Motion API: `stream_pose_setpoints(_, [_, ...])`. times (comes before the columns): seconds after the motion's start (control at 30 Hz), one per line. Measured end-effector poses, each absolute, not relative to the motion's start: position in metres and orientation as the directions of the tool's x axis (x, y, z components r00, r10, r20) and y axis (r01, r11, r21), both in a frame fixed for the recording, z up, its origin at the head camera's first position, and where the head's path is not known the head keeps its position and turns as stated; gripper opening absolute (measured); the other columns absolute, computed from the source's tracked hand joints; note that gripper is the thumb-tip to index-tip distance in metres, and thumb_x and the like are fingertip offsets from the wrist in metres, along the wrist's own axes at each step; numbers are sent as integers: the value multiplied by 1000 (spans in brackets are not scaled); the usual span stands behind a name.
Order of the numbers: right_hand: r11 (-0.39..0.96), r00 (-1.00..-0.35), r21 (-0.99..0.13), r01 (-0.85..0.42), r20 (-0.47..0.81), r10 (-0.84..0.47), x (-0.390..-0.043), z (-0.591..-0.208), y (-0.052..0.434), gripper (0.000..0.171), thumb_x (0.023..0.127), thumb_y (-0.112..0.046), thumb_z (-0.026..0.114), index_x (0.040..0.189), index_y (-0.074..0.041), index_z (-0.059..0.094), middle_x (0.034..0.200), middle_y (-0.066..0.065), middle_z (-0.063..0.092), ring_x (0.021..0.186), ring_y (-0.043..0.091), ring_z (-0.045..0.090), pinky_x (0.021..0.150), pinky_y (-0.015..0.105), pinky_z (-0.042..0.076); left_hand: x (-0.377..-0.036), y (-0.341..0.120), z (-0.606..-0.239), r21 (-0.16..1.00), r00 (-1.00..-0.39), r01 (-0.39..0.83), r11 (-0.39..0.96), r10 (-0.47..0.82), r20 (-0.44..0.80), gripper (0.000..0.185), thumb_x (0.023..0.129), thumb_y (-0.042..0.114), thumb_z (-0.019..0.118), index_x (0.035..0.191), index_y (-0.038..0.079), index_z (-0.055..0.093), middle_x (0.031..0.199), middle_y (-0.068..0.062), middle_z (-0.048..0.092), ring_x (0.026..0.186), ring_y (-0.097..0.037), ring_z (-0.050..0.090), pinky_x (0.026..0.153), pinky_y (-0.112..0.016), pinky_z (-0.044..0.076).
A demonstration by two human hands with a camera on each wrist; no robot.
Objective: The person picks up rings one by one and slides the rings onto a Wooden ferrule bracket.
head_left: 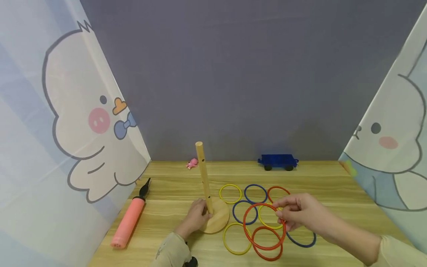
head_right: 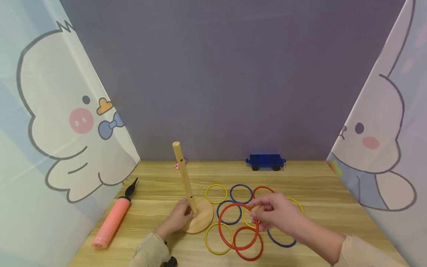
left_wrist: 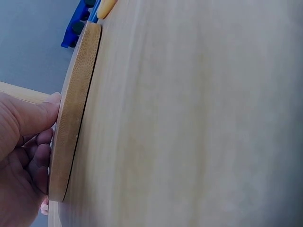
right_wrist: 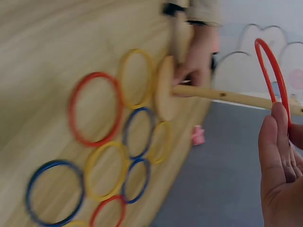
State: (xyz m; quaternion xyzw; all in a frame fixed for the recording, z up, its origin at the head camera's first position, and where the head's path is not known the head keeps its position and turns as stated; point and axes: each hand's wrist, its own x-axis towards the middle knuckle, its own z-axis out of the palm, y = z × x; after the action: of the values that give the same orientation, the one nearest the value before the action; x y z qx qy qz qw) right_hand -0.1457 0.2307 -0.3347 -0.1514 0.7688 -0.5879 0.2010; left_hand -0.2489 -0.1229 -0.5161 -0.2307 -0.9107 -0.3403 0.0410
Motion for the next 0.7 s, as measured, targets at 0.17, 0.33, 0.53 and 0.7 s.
stream_pose_setpoints(0.17, [252,-843,-965,-75,-74,-533,-141,-340,248,34,96,-11,61,122,11,59,82,13,68,65,20,65,62,39,57,-249,-122,-516,602,-894,441,666,382,232,15,84,10,75,91,10,61,84,2,47,79,-13,39,68,-28,35])
stream_pose_setpoints(0.33, [257,-837,-951,-172,3,-547,-145,-328,252,31,96,-9,60,120,11,60,83,11,70,65,18,65,60,38,56,-249,-122,-516,603,-897,435,669,379,226,15,85,10,75,92,10,61,84,2,47,79,-14,39,68,-28,35])
stream_pose_setpoints(0.53, [292,-862,-941,-173,2,-507,-149,-310,241,37,95,-13,64,123,10,60,86,15,69,68,22,67,64,39,57,-250,-121,-519,597,-900,429,678,379,217,15,85,11,74,93,9,61,83,3,45,79,-14,38,68,-28,35])
stream_pose_setpoints(0.7, [283,-883,-953,-108,-39,-468,-147,-306,237,40,94,-15,65,126,10,58,89,16,69,70,24,67,67,40,57,-249,-121,-519,608,-904,419,674,375,206,15,86,11,74,94,9,61,84,3,46,80,-15,38,68,-28,35])
